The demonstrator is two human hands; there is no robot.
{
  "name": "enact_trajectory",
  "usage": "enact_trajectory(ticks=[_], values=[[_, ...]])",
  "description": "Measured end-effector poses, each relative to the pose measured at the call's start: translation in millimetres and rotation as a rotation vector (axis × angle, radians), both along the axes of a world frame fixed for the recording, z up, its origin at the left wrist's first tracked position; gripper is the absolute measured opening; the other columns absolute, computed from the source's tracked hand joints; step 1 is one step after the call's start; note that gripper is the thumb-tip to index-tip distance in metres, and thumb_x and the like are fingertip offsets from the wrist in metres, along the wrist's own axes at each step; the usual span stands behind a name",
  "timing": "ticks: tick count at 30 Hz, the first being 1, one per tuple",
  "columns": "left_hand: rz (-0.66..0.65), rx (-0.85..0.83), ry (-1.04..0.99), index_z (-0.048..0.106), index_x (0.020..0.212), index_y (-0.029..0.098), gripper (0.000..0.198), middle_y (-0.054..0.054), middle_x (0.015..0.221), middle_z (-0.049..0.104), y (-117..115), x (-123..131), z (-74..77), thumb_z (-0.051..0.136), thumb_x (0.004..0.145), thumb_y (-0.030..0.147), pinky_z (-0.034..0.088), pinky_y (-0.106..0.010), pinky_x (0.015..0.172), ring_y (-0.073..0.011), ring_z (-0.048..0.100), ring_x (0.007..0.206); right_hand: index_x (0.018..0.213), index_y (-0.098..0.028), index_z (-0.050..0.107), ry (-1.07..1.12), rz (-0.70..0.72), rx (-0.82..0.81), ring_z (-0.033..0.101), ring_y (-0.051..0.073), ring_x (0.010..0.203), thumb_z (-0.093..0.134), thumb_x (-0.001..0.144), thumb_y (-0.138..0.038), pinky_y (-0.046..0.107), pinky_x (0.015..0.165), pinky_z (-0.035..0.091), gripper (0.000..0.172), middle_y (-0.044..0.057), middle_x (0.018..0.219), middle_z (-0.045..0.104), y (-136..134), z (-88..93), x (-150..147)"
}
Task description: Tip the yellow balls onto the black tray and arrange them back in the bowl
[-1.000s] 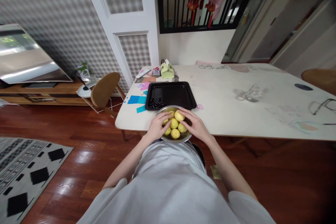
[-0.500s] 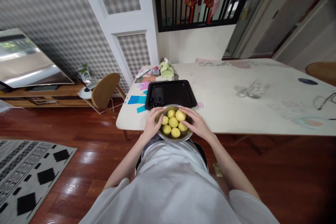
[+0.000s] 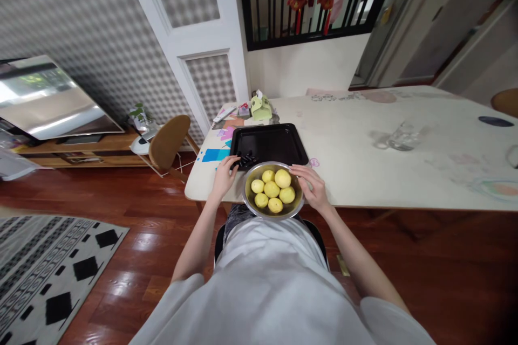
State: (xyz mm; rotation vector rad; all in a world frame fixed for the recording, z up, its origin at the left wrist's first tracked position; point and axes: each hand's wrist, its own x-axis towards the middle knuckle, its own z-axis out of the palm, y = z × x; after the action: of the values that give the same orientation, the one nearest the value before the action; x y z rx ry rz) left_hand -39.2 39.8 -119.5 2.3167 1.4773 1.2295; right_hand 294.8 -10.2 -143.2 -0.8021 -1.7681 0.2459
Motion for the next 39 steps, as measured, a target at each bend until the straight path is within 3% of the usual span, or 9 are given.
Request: enact_trajectory(ticks=[4,9,14,18,23,30,34,39], values=[[-0.05,-0.04,0.063,0.071,0.128,0.021,0.031,-0.014,0.138,0.069,30.2,-1.4,4.4,0.059,0.099,0.019,0.051,-0.052,0.117,-0.0291,0.064,0.131,0.118,-0.025,0.077,-0.007,-0.035,0.064,0.072,0.029,0.12,0.047,0.107,-0.031,0.054,0.105,0.057,0.032,0.01,0.123,0.079,4.1,-11.6,4.2],[-0.071,-0.104,0.171,0.076,0.118,0.018,0.028,-0.015,0.132,0.073,66.4,8.5,8.3,0.064,0.093,0.012,0.054,-0.052,0.113,-0.0293,0.068,0.124,0.12,-0.025,0.076,-0.018,-0.042,0.062,0.072,0.029,0.118,0.044,0.107,-0.033,0.054,0.103,0.057,0.036,0.01,0.124,0.078,6.4,-13.5,4.1],[-0.065,-0.115,0.183,0.079,0.101,0.02,0.019,-0.011,0.109,0.08,73.5,19.4,-0.8,0.07,0.088,0.009,0.059,-0.047,0.103,-0.0278,0.073,0.106,0.116,-0.025,0.077,-0.024,-0.056,0.05,0.073,0.029,0.112,0.041,0.107,-0.036,0.053,0.099,0.058,0.039,0.01,0.118,0.079,7.9,-12.4,2.9],[-0.036,-0.092,0.161,0.079,0.098,0.019,0.017,-0.01,0.1,0.078,65.3,23.4,-4.2,0.07,0.087,0.009,0.06,-0.044,0.095,-0.0276,0.074,0.098,0.111,-0.024,0.079,-0.022,-0.053,0.08,0.073,0.028,0.104,0.042,0.107,-0.034,0.05,0.092,0.06,0.038,0.01,0.111,0.08,7.8,-13.0,2.3],[0.021,-0.04,0.096,0.078,0.099,0.021,0.014,-0.009,0.102,0.076,48.1,24.8,7.7,0.069,0.091,0.013,0.061,-0.041,0.091,-0.0267,0.073,0.098,0.108,-0.025,0.08,-0.019,-0.061,0.059,0.073,0.029,0.102,0.04,0.106,-0.035,0.051,0.091,0.059,0.041,0.01,0.107,0.079,7.3,-13.4,2.6],[-0.025,0.051,-0.091,0.076,0.107,0.021,0.013,-0.008,0.106,0.079,-20.7,41.8,23.7,0.069,0.097,0.027,0.061,-0.039,0.092,-0.0251,0.074,0.101,0.105,-0.024,0.08,-0.017,-0.064,0.063,0.072,0.029,0.101,0.04,0.106,-0.035,0.051,0.09,0.059,0.041,0.011,0.107,0.078,7.2,-15.4,3.3],[-0.073,0.003,-0.111,0.075,0.104,0.022,0.012,-0.007,0.104,0.08,-44.0,58.4,20.9,0.07,0.098,0.031,0.061,-0.039,0.094,-0.0239,0.075,0.099,0.103,-0.025,0.081,-0.01,-0.066,0.05,0.071,0.029,0.1,0.04,0.106,-0.036,0.051,0.091,0.058,0.042,0.011,0.105,0.078,7.7,-15.5,2.5],[-0.088,-0.04,-0.088,0.074,0.099,0.022,0.008,-0.005,0.098,0.079,-48.3,70.8,10.6,0.072,0.096,0.029,0.061,-0.037,0.088,-0.0228,0.075,0.094,0.1,-0.025,0.08,-0.014,-0.068,0.046,0.071,0.029,0.099,0.039,0.106,-0.037,0.051,0.091,0.058,0.043,0.011,0.104,0.077,7.7,-13.7,1.6]])
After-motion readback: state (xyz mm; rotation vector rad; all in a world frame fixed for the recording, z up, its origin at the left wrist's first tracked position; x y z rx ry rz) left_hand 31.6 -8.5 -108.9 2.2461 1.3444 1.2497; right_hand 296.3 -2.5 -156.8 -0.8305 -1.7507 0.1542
